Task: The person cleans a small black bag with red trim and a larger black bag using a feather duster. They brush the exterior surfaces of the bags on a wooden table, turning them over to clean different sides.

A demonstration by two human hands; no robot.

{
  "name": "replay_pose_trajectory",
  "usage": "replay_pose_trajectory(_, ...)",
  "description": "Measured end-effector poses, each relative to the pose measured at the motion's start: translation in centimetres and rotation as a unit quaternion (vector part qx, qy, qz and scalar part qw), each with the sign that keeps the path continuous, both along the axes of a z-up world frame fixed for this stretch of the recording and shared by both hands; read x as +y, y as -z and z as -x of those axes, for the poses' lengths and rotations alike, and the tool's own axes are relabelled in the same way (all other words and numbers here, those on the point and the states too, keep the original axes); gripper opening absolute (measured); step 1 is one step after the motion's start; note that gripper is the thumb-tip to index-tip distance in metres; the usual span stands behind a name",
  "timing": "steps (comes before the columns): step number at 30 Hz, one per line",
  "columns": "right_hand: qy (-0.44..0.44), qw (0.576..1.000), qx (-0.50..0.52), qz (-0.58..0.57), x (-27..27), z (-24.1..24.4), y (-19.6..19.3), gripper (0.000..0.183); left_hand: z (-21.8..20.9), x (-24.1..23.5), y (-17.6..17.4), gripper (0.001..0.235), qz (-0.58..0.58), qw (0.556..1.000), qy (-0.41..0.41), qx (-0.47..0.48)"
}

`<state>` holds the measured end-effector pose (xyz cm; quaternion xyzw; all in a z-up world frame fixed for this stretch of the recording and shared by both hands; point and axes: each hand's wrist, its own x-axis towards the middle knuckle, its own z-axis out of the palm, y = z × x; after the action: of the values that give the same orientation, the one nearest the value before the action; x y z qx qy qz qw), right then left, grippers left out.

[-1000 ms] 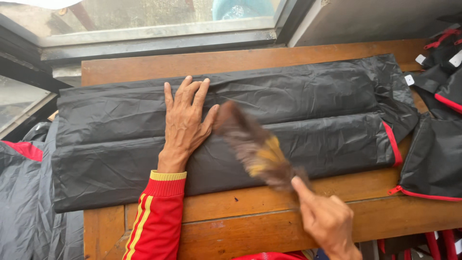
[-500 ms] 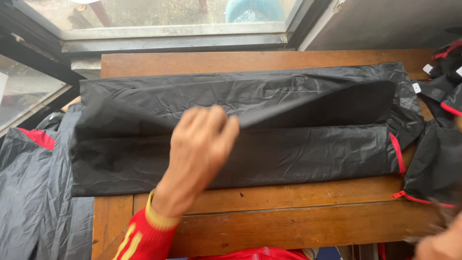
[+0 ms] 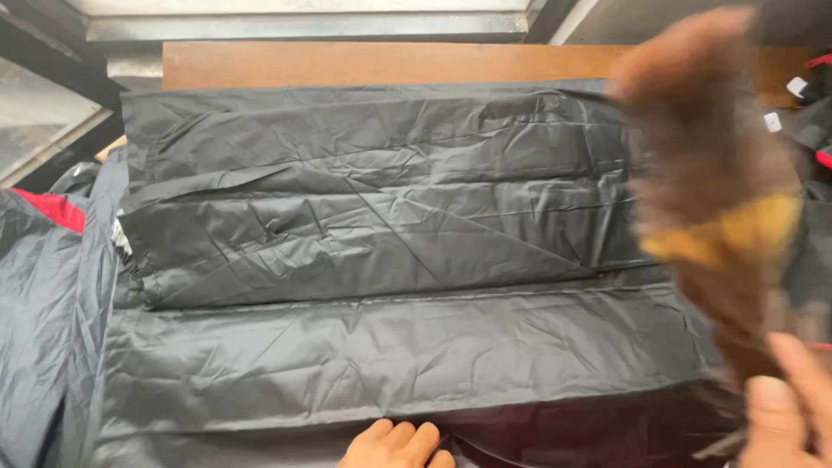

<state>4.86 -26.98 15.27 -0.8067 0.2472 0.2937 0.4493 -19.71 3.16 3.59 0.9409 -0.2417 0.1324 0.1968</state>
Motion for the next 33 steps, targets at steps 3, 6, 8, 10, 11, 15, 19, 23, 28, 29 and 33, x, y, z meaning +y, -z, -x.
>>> replay_pose_trajectory(3,-0.065,0.94,-0.28,0.185,3.6,14.1,5.2,0.007,1.8,0.8,1.9,0.02,0.002,0.992,0.057,0.111)
replay_pose_trajectory(6,-0.176,0.832,-0.461,0.254,4.7,19.4,8.2,0.025,3.5,1.7,4.2,0.019,0.023,0.973,0.119,0.198)
replay_pose_trajectory(8,-0.245,0.809,-0.484,0.226,5.3,19.6,10.2,0.028,1.9,2.5,3.3,0.018,0.028,0.961,0.145,0.232)
replay_pose_trajectory(10,-0.257,0.787,-0.489,0.273,5.9,20.2,12.1,0.029,-2.1,3.3,-0.3,0.019,0.128,0.909,0.301,0.257)
replay_pose_trajectory(11,-0.257,0.787,-0.488,0.275,5.4,20.2,13.1,0.029,-3.9,3.3,-2.0,0.019,0.129,0.909,0.302,0.257)
replay_pose_trajectory(15,-0.151,0.767,-0.388,0.487,3.2,20.1,15.6,0.035,-8.9,3.1,-5.1,0.021,0.137,0.975,0.16,0.075)
replay_pose_trajectory(19,-0.143,0.753,-0.439,0.468,5.2,19.2,14.2,0.037,-11.8,3.3,-1.8,0.063,-0.101,0.995,0.002,0.011)
replay_pose_trajectory(23,-0.206,0.74,-0.501,0.398,8.3,18.4,15.1,0.035,-13.6,3.8,2.2,0.071,-0.158,0.987,-0.009,-0.01)
replay_pose_trajectory(28,-0.193,0.724,-0.517,0.414,8.4,18.0,16.9,0.039,-13.5,4.0,3.5,0.058,-0.137,0.99,0.0,-0.04)
replay_pose_trajectory(29,-0.192,0.724,-0.515,0.417,8.4,18.5,16.7,0.039,-13.1,4.0,3.8,0.058,-0.135,0.99,0.004,-0.039)
replay_pose_trajectory(33,-0.203,0.782,-0.454,0.376,8.3,19.1,15.8,0.045,-12.5,3.9,4.4,0.066,-0.118,0.992,-0.003,-0.049)
